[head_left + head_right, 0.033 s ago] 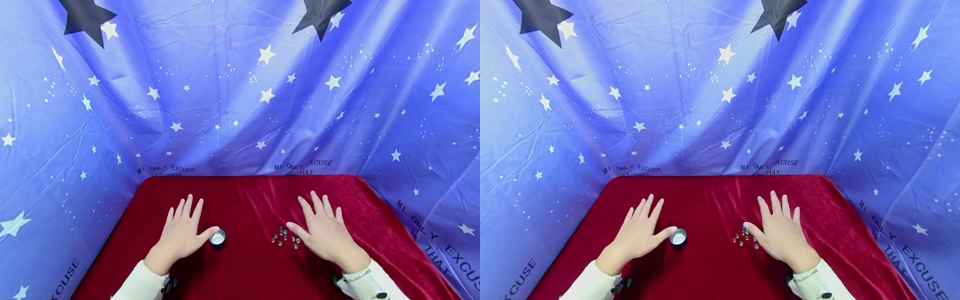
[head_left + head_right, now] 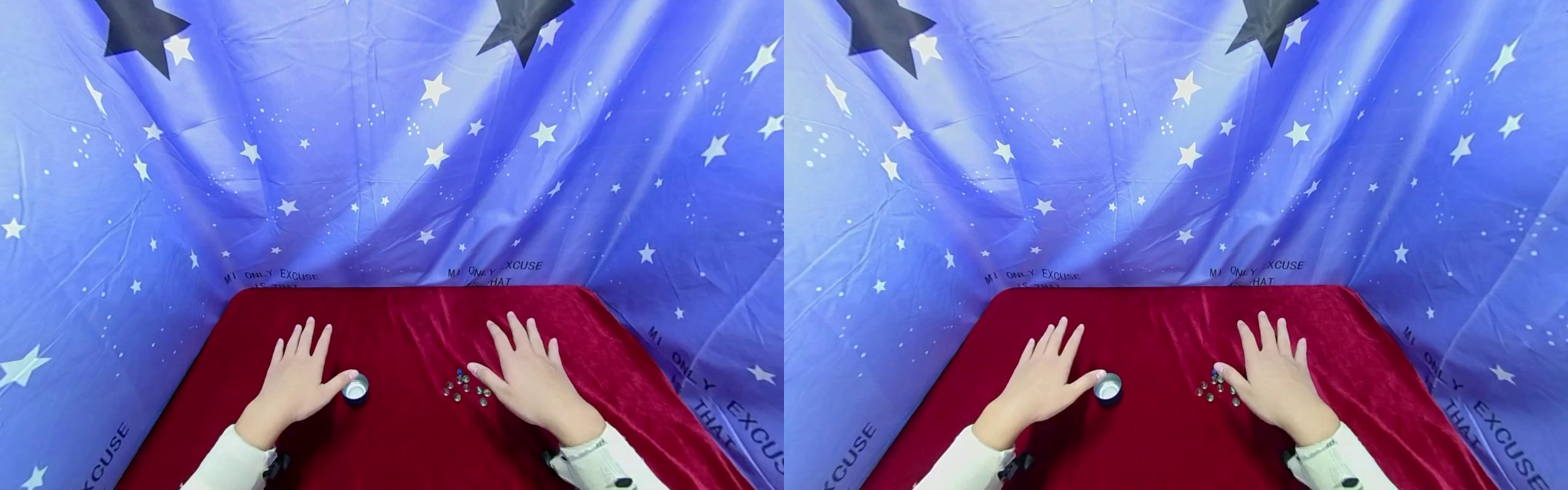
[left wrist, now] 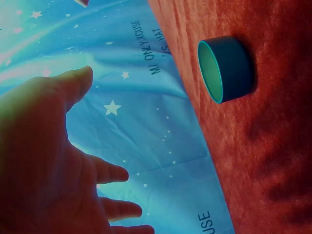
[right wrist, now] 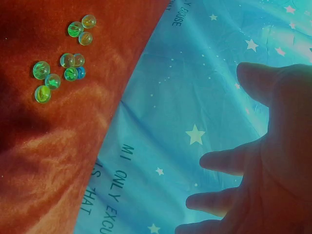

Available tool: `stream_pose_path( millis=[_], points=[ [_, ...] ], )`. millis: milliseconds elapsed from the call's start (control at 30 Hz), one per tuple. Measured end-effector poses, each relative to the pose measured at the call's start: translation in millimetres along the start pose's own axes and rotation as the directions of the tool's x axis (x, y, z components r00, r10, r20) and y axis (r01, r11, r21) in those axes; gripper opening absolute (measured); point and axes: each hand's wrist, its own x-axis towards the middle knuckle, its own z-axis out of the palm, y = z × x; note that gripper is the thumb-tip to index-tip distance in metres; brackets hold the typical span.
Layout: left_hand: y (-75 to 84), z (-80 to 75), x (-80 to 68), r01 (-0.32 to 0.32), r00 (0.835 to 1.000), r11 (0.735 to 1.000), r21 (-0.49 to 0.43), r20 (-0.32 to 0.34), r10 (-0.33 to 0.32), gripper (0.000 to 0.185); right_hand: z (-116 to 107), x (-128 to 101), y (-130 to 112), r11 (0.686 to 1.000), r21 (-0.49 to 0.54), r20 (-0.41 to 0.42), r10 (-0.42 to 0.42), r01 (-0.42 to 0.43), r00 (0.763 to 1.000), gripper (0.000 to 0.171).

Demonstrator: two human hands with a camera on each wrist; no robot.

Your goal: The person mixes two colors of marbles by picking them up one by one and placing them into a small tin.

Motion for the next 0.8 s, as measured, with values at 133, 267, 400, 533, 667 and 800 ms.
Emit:
stream_pose_path(
  millis=[133,267,400,533,667,800],
  points=[
    [-0.6,0.4,-0.2,0.0,1.0,1.0,-0.001,0.009,0.0,0.101,0,-1,-1,1.0,0.0,0.006,0.005,-0.005,1.0,0.092],
    [-1.1,3.7,-0.3,-0.002,1.0,1.0,-0.012,0.02,0.002,0.1,-1,-1,-1,1.0,0.001,0.01,0.01,-0.01,1.0,0.091],
    [-0.4,10.6,-1.6,-0.025,0.999,0.999,-0.044,0.04,0.027,0.096,0,-2,1,1.0,0.024,0.007,0.01,-0.01,1.0,0.089],
    [1.9,18.3,-2.2,-0.027,0.996,0.993,-0.114,0.077,0.036,0.095,4,-1,7,0.999,0.049,-0.02,0.004,-0.003,1.0,0.077],
    [4.1,25.5,-1.4,0.001,0.994,0.984,-0.176,0.108,0.018,0.097,9,1,12,0.997,0.065,-0.069,-0.025,0.029,0.997,0.054],
    [4.6,32.9,1.6,0.0,0.993,0.977,-0.213,0.115,0.025,0.098,13,2,14,0.994,0.1,-0.085,-0.037,0.045,0.996,0.034]
  ],
)
